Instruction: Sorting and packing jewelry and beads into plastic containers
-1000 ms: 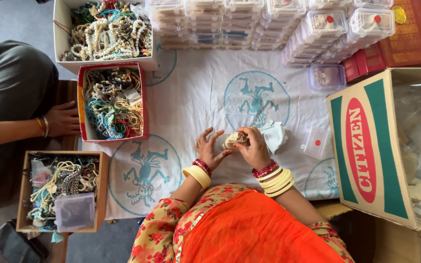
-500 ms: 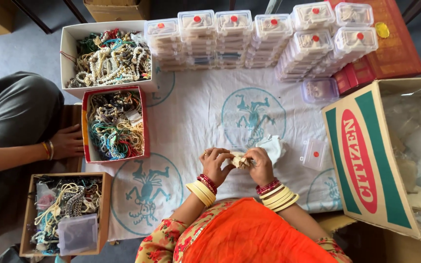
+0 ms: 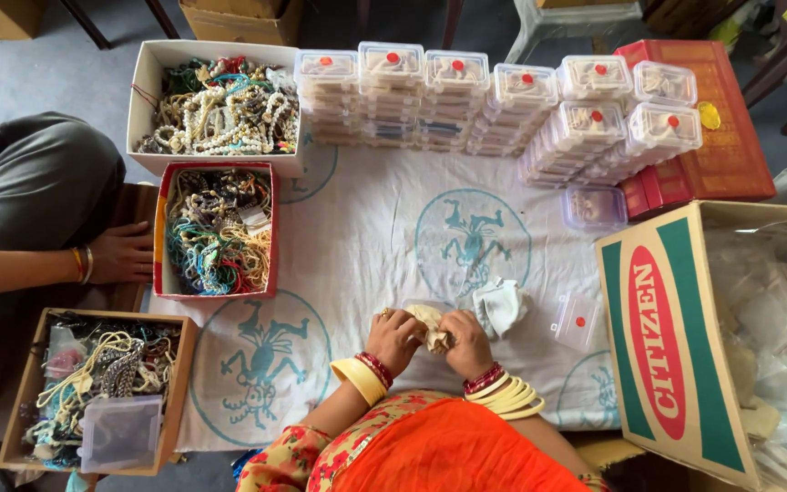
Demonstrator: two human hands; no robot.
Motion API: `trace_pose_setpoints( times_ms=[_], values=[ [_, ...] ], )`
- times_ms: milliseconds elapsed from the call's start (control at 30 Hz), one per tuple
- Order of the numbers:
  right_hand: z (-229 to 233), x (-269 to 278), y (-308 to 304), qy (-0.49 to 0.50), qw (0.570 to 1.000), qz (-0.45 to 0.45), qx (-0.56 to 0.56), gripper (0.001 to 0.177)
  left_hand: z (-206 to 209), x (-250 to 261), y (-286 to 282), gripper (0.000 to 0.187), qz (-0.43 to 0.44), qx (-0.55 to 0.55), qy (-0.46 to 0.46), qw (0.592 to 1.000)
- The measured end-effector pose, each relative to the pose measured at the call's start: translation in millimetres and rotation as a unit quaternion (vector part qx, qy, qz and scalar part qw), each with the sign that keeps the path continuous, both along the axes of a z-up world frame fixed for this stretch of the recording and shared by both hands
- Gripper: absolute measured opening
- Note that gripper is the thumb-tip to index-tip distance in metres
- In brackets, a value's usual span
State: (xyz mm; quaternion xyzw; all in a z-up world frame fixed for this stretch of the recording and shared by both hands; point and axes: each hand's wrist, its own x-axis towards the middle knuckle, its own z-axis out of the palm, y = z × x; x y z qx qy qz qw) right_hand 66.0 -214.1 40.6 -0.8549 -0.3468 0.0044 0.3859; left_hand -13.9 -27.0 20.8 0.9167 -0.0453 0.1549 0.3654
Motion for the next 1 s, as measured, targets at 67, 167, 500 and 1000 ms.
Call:
trace_pose_setpoints(
  times_ms=[67, 167, 500, 1000],
  values=[
    [-4.0, -4.0, -1.3, 0.013, 1.0, -0.008, -0.007, 0.021, 11.2, -3.8, 2.7, 0.02, 0.0, -0.013, -0.001, 1.0],
    [-3.8, -2.2, -1.7, 0.014, 1.0, -0.008, -0.001, 0.025, 17.6, 0.3, 6.4, 0.018, 0.006, -0.017, -0.017, 1.0],
    [-8.9, 1.7, -1.6, 0.029, 1.0, -0.008, 0.004, 0.026, 16.0, 5.4, -1.0, 0.006, 0.045, 0.051, 0.044, 0.997],
    [-30.3, 9.9, 5.5, 0.24, 0.967, -0.088, 0.017, 0.035, -7.4, 20.6, -16.5, 0.026, 0.138, -0.007, 0.252, 0.958]
  ],
)
